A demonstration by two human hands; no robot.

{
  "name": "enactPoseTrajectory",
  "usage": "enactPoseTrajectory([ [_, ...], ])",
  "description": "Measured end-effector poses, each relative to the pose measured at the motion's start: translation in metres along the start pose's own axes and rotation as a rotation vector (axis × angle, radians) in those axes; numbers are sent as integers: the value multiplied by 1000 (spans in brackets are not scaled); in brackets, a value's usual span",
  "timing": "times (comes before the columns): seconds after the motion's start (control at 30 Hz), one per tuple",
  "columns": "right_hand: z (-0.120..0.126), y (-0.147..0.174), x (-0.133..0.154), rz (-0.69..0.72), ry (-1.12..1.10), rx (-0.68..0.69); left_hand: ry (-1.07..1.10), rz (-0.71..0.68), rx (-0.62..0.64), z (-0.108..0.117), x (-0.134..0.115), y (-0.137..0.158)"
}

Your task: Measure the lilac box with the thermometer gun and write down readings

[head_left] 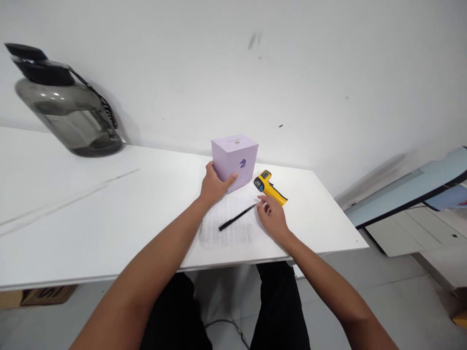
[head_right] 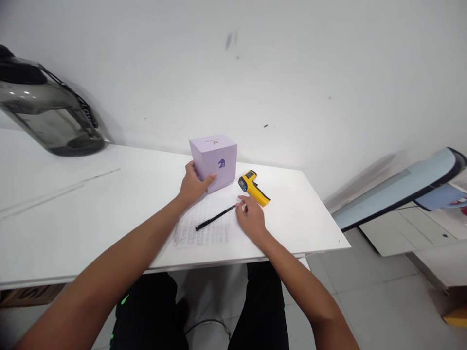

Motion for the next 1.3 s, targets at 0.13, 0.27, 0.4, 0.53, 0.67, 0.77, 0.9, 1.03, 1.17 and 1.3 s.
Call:
enactPoseTrajectory([
  [0.13, 21, -48, 16, -191, 457, -71, -14, -10, 1, 1, 0, 1],
  [0.27, 27, -80, 15, -365, 487, 129, -51, 5, 31, 1, 0, 2],
  [0.4, 27, -82, 3, -438, 419, 176, -50, -12, 34, -1, 6, 1],
  [0.53, 26, -77, -12, -481, 418, 200, 16, -77, -8, -2, 19, -2],
  [0.67, 28, -77, -21, -511, 246, 204, 79, -109, -45, 0, 34, -4],
  [0.77, 34, -79, -17, -461, -20, 76, 87, -133, -83, 4, 39, -6],
  [0.9, 34, -72, 1, -299, -555, -15, 107, -152, -104, 7, 40, -7],
  [1.03, 19, -51, 29, -147, -790, 73, 109, -158, -109, 8, 40, -6],
  [1.17, -3, -28, 53, -65, -758, 234, 120, -187, -133, 9, 38, -6],
  [1.3, -14, -20, 65, -7, -707, 286, 90, -210, -112, 9, 37, -7],
])
Point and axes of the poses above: each hand's wrist, its own y-axis away from the middle knuckle, its own z-axis out of the back of the hand, x = y × z, the point moved 7 cm from there along -y, towards the middle knuckle, and after that the axes turned 14 degrees about -z, right-handed, at the moved point
